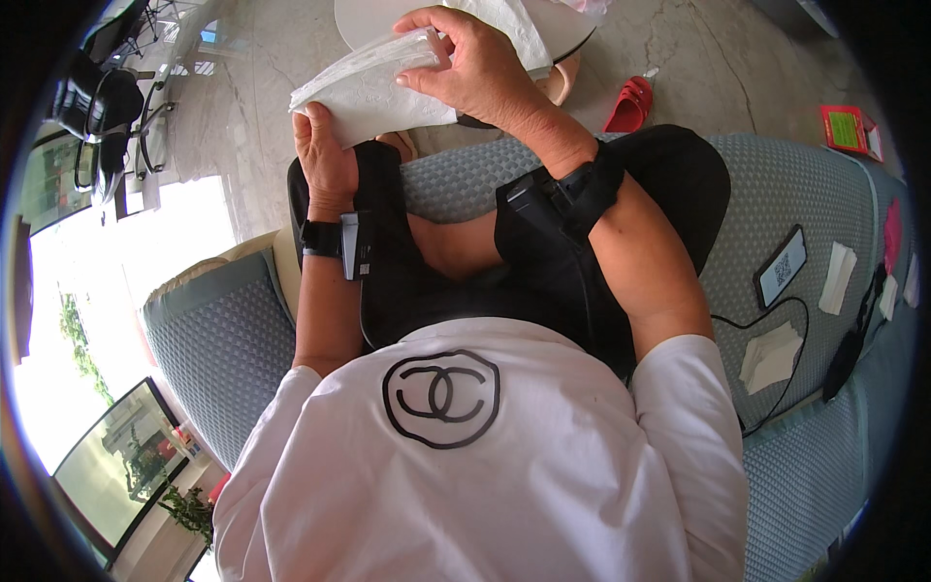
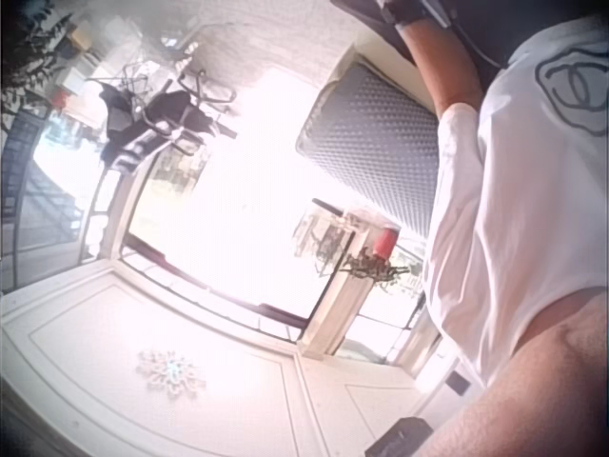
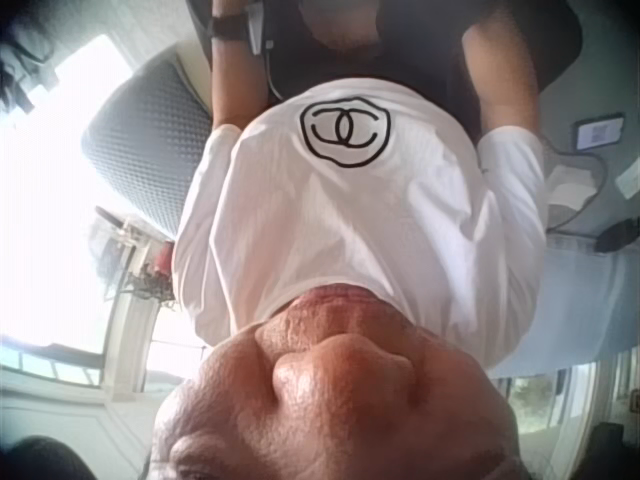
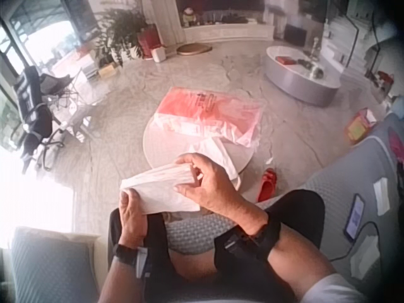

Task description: The person is sorting and organizing a stack of white paper napkins while sitting on a couch.

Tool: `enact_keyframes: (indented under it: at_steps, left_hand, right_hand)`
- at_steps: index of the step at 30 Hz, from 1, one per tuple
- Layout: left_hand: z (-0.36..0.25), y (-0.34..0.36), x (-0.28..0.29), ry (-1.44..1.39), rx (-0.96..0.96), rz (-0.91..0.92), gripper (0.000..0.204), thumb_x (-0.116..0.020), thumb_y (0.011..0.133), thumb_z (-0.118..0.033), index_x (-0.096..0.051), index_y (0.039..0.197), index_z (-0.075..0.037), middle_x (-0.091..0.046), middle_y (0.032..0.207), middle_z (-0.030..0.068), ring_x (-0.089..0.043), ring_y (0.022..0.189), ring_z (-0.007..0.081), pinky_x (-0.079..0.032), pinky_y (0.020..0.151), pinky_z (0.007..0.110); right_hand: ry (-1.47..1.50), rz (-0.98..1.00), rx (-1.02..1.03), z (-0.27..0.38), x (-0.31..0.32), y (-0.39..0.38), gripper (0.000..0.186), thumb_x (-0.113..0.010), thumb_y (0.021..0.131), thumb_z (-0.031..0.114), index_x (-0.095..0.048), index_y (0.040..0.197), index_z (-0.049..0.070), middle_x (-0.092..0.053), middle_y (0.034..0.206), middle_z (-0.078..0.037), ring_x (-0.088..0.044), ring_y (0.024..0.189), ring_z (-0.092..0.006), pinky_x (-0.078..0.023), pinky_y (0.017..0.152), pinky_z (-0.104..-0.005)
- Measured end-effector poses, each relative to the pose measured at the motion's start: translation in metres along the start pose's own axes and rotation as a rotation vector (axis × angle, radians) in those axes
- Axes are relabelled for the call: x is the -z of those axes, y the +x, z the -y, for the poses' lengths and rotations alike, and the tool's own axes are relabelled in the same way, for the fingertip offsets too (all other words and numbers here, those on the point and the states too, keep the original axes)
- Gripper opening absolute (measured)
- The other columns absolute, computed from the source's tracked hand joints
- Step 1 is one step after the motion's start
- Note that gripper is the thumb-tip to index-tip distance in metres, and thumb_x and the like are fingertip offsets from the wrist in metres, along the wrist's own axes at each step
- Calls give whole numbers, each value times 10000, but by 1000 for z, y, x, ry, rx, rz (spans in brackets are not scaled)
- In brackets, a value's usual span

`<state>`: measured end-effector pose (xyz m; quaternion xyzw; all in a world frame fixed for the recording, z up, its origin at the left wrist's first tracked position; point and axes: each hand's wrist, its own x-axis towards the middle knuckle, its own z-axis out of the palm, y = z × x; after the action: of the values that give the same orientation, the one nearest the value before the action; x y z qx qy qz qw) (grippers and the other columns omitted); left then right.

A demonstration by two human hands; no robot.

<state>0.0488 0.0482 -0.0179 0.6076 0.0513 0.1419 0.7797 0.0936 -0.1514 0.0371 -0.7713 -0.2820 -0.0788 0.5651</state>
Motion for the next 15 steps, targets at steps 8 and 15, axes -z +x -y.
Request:
enact_keyframes:
  at_steps: [8,15]
  left_hand:
    - [-1,0,-1,-25,-13,7,252,-421,934,-268,-512,1034,-55,-552,994,19,-488,913,100,-382,858,258]
    - [0,1,0,-25,-13,11,254,-425,932,-271,-511,1037,-57,-552,996,19,-488,914,102,-386,856,260]
  right_hand:
    - [1,30,-99,-1,-1,-1,420,-724,696,121,-535,1069,82,-564,861,3,-521,706,-74,-480,628,-197]
    - [11,7,-70,-6,-1,-1,412,-732,684,119,-532,1040,60,-568,858,-4,-529,705,-76,-482,617,-197]
